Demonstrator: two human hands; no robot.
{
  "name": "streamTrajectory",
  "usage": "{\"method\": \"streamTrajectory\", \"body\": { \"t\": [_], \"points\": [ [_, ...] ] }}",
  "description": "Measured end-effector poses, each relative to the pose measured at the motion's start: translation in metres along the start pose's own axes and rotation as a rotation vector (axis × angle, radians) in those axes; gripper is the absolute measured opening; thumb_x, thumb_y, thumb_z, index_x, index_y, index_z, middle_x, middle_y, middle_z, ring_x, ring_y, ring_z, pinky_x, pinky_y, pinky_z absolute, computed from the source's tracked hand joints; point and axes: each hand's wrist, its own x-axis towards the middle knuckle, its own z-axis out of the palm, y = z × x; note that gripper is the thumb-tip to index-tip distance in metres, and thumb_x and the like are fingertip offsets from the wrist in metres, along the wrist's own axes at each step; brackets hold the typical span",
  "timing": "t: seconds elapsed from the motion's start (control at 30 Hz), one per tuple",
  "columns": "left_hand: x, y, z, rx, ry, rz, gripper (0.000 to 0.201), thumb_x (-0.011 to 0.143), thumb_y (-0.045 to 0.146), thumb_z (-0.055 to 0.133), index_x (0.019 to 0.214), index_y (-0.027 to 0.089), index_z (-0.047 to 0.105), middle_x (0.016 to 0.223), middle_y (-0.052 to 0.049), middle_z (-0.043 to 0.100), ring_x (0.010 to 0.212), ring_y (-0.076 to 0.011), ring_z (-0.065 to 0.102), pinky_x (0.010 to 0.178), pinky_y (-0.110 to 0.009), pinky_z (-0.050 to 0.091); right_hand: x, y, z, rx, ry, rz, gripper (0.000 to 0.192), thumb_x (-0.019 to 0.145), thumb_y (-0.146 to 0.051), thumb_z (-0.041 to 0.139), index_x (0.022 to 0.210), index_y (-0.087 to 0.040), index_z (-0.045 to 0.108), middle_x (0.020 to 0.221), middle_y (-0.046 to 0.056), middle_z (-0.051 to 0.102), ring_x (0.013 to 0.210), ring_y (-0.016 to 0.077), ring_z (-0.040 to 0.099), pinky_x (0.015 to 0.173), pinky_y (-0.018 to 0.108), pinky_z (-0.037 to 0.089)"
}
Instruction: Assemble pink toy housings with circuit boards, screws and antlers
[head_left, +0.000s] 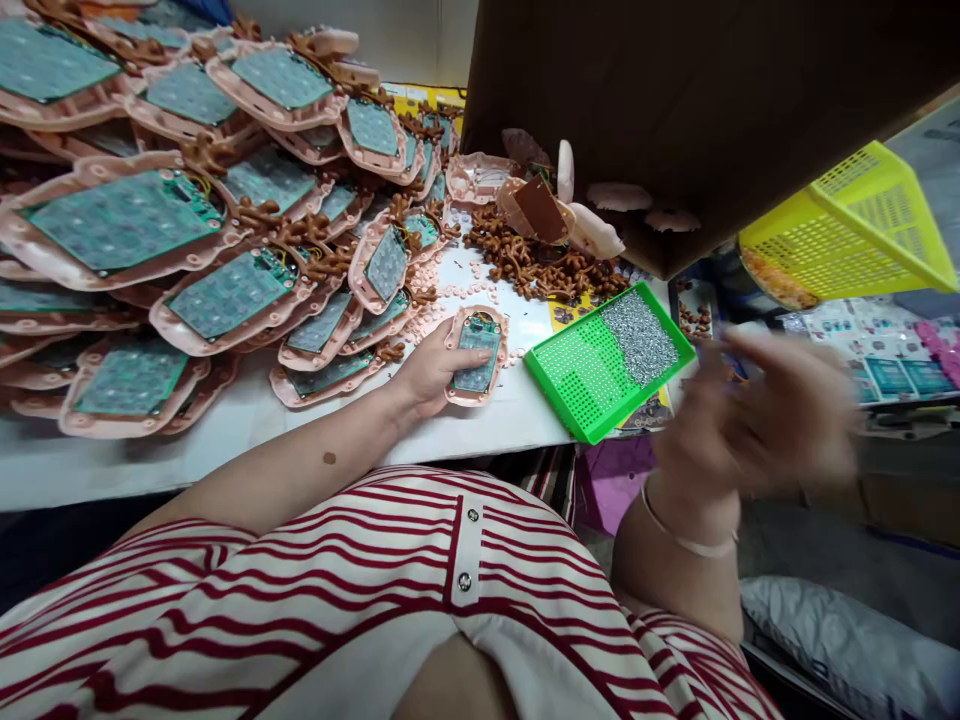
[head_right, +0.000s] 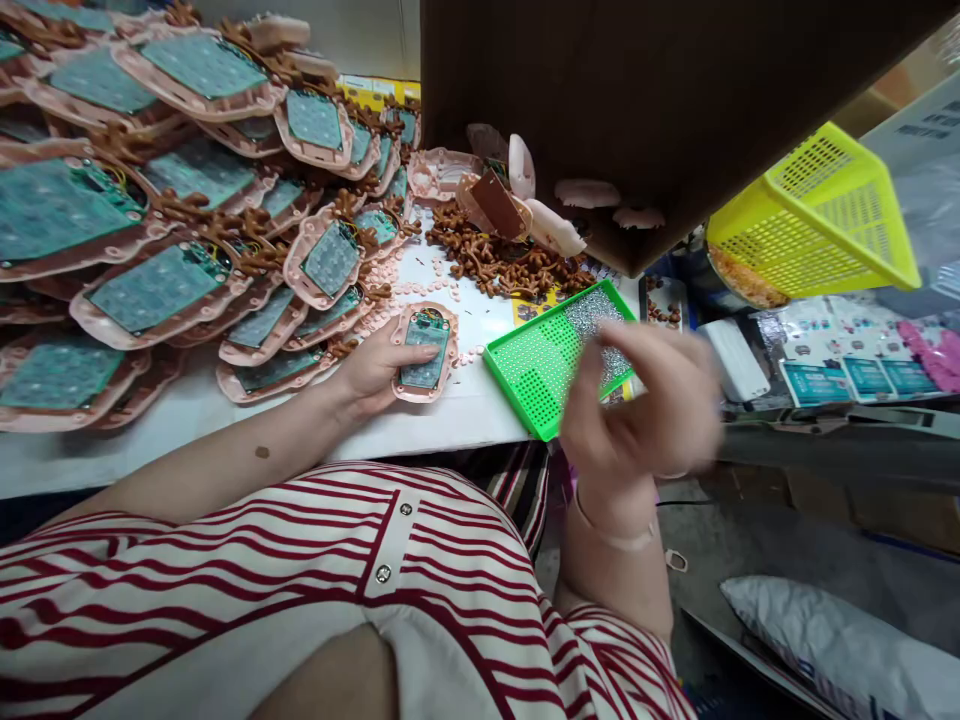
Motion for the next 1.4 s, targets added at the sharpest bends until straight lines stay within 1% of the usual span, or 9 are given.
{"method": "streamTrajectory", "body": {
  "t": [0.07, 0.17, 0.3, 0.57, 0.67, 0.83, 1.03, 1.23, 1.4],
  "points": [
    [0.001, 0.002, -0.003, -0.005, 0.017, -0.001, 0.054, 0.054, 0.019, 0.087, 0.101, 0.016, 0.061, 0.084, -0.002, 0.07, 0.071, -0.0157, 0.066, 0.069, -0.031, 0.056, 0.043, 0.012, 0.022, -0.178, 0.034, -0.015, 0.038, 0.098, -0.037, 0.038, 0.118, -0.029, 0.069, 0.116, 0.013, 0.067, 0.126, 0.0386, 0.056, 0.106, 0.063, 0.043],
    [0.001, 0.004, -0.004, -0.016, 0.02, -0.011, 0.055, 0.055, 0.02, 0.088, 0.102, 0.016, 0.061, 0.084, -0.001, 0.07, 0.072, -0.0154, 0.065, 0.069, -0.03, 0.055, 0.103, 0.04, 0.053, -0.572, -0.205, 0.0, 0.034, 0.089, -0.017, 0.045, 0.109, -0.014, 0.073, 0.109, 0.022, 0.068, 0.111, 0.0389, 0.061, 0.097, 0.057, 0.048],
    [-0.002, 0.007, -0.002, -0.045, 0.01, -0.022, 0.055, 0.057, 0.02, 0.087, 0.105, 0.017, 0.061, 0.086, -0.001, 0.069, 0.072, -0.0146, 0.065, 0.068, -0.028, 0.054, 0.134, 0.068, 0.068, -0.784, -0.33, 0.012, 0.035, 0.083, -0.013, 0.053, 0.114, -0.006, 0.069, 0.122, 0.03, 0.061, 0.116, 0.0445, 0.056, 0.092, 0.058, 0.049],
    [-0.005, 0.007, -0.002, -0.059, -0.05, -0.005, 0.049, 0.06, 0.02, 0.085, 0.104, 0.016, 0.064, 0.085, -0.003, 0.071, 0.071, -0.0163, 0.066, 0.068, -0.03, 0.053, 0.099, 0.08, 0.051, 0.167, -0.023, 0.164, 0.025, 0.091, -0.035, 0.052, 0.106, -0.019, 0.066, 0.092, 0.008, 0.068, 0.082, 0.0201, 0.064, 0.079, 0.039, 0.055],
    [-0.009, 0.009, -0.002, -0.013, -0.107, 0.055, 0.05, 0.062, 0.021, 0.085, 0.107, 0.017, 0.063, 0.088, -0.004, 0.072, 0.072, -0.0173, 0.066, 0.067, -0.03, 0.053, 0.068, 0.061, 0.049, 0.408, -0.229, 0.148, 0.032, 0.088, -0.044, 0.061, 0.11, -0.021, 0.067, 0.09, 0.004, 0.069, 0.073, 0.0152, 0.062, 0.071, 0.033, 0.054],
    [-0.014, 0.013, -0.004, 0.14, -0.331, 0.093, 0.048, 0.066, 0.017, 0.083, 0.111, 0.015, 0.066, 0.094, -0.006, 0.074, 0.082, -0.0179, 0.068, 0.075, -0.028, 0.052, 0.028, 0.026, 0.053, 0.146, -0.552, -0.064, 0.023, 0.092, -0.033, 0.058, 0.107, -0.021, 0.072, 0.092, 0.006, 0.074, 0.082, 0.0174, 0.064, 0.081, 0.036, 0.051],
    [-0.014, 0.011, -0.006, -0.151, -0.245, -0.046, 0.038, 0.069, 0.02, 0.08, 0.103, 0.011, 0.067, 0.088, -0.009, 0.074, 0.078, -0.0219, 0.072, 0.078, -0.036, 0.058, 0.0, 0.024, 0.092, 0.732, 0.016, 0.184, 0.046, 0.075, -0.041, 0.081, 0.115, -0.028, 0.063, 0.102, 0.002, 0.069, 0.088, 0.0156, 0.065, 0.084, 0.033, 0.057],
    [-0.019, 0.008, -0.001, -0.205, -0.299, -0.095, 0.038, 0.068, 0.016, 0.081, 0.103, 0.01, 0.067, 0.088, -0.009, 0.074, 0.078, -0.0221, 0.073, 0.079, -0.035, 0.059, -0.004, 0.016, 0.133, 1.135, 0.126, 0.346, 0.028, 0.081, -0.051, 0.072, 0.094, -0.026, 0.064, 0.094, 0.0, 0.07, 0.078, 0.0113, 0.065, 0.072, 0.028, 0.057],
    [-0.019, 0.008, -0.001, -0.109, -0.28, -0.084, 0.045, 0.065, 0.014, 0.083, 0.106, 0.012, 0.066, 0.087, -0.007, 0.074, 0.073, -0.0179, 0.07, 0.071, -0.03, 0.057, 0.01, 0.018, 0.124, 1.131, 0.337, 0.319, 0.027, 0.087, -0.051, 0.065, 0.09, -0.026, 0.058, 0.083, -0.003, 0.065, 0.068, 0.0081, 0.061, 0.064, 0.024, 0.055]
  ]
}}
